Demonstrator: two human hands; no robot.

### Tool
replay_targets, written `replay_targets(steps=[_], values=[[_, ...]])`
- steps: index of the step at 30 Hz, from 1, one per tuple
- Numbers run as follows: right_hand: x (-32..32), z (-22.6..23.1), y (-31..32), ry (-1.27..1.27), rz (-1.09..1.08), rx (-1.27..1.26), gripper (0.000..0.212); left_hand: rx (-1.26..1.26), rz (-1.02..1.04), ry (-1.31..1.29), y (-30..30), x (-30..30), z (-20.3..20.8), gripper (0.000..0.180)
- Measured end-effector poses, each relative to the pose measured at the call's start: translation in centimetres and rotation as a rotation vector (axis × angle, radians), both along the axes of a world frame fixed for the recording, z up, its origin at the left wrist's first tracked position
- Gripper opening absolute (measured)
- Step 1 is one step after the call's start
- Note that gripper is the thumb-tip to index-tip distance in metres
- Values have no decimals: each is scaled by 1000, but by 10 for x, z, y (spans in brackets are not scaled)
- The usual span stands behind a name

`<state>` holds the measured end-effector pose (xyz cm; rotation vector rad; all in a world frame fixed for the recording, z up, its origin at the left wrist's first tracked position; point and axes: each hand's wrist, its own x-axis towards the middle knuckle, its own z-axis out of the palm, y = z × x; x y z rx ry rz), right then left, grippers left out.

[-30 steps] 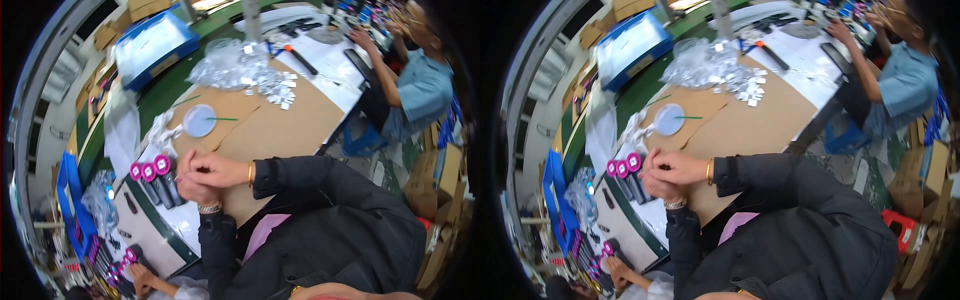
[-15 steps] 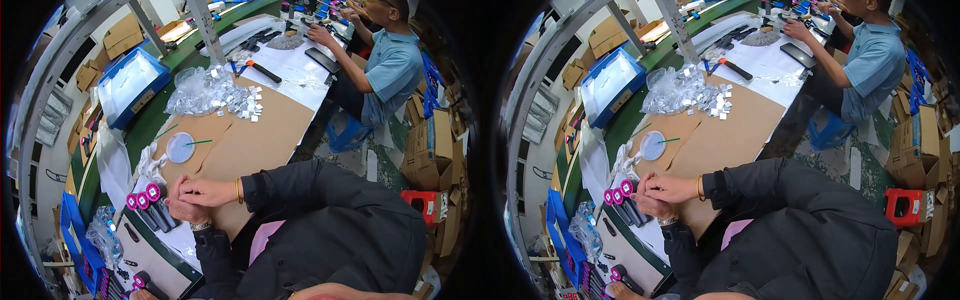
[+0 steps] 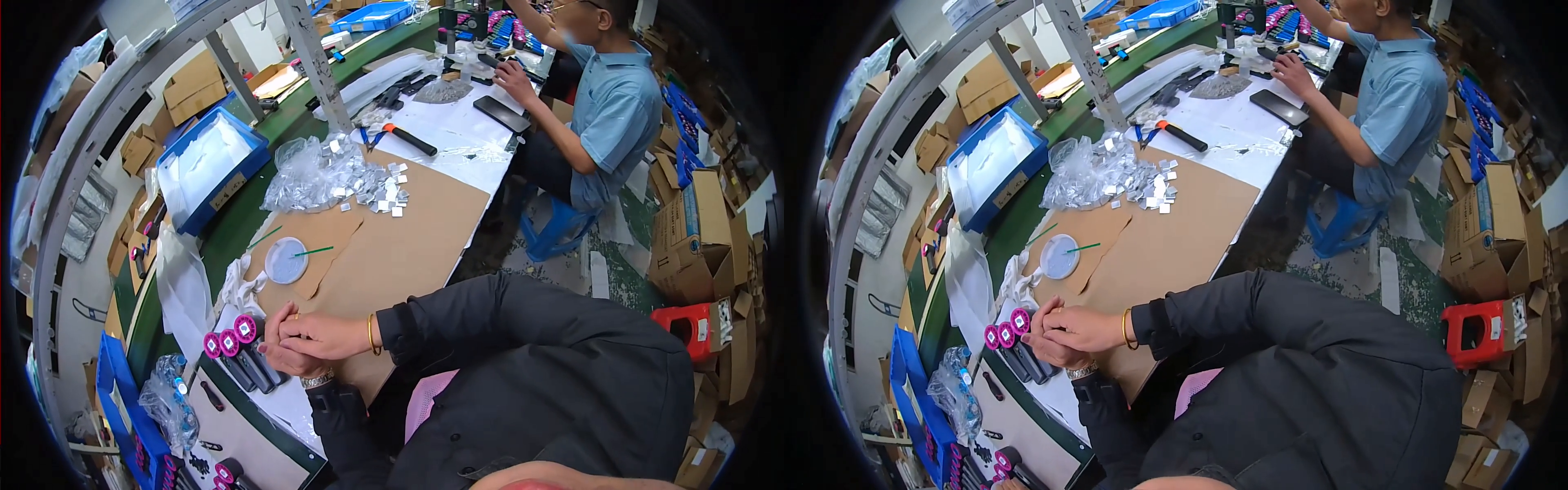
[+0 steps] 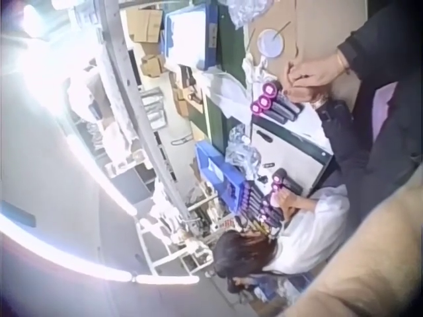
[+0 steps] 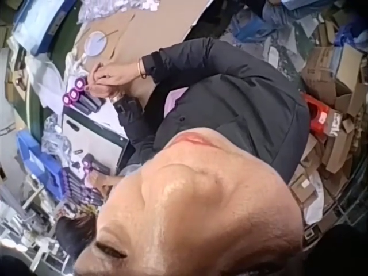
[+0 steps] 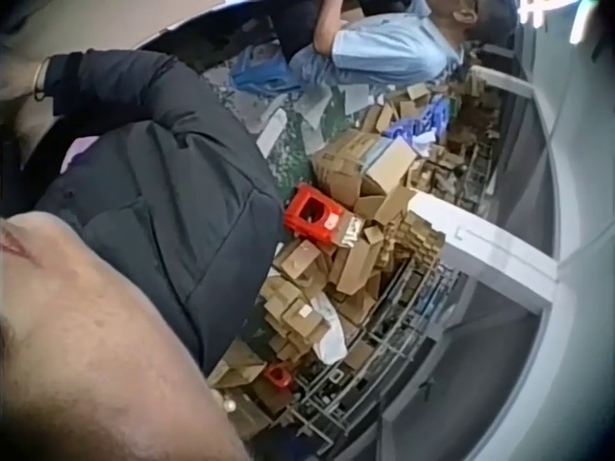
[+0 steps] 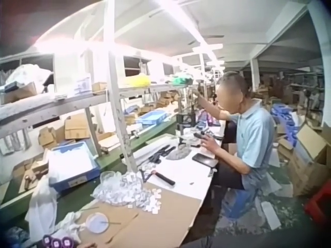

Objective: The person applies a substance to a handheld fan with a stick, presses a square component onto it, and wipes the fan with a cloth.

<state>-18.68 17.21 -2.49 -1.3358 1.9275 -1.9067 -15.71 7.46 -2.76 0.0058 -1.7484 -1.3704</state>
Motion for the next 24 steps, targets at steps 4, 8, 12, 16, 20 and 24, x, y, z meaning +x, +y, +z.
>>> replay_targets(steps=[4, 8, 12, 16, 20, 24], values=[[1, 1, -1, -4, -1, -7, 19, -14, -43, -16, -7, -2, -3, 86], [4, 4, -1, -16, 14, 1, 19, 18, -66, 6, -8, -2, -6, 90], [4, 6, -6, -10, 5, -72, 22, 28, -66, 25, -10, -1, -6, 95], [0, 1, -13, -13, 27, -64, 21, 26, -65, 10, -13, 0, -4, 98], [-4, 0, -14, -24, 49, -51, 21, 42, -64, 23, -14, -3, -6, 99], [-10, 4, -20, -123, 199, 5, 20, 65, -28, 53, -15, 4, -2, 97]])
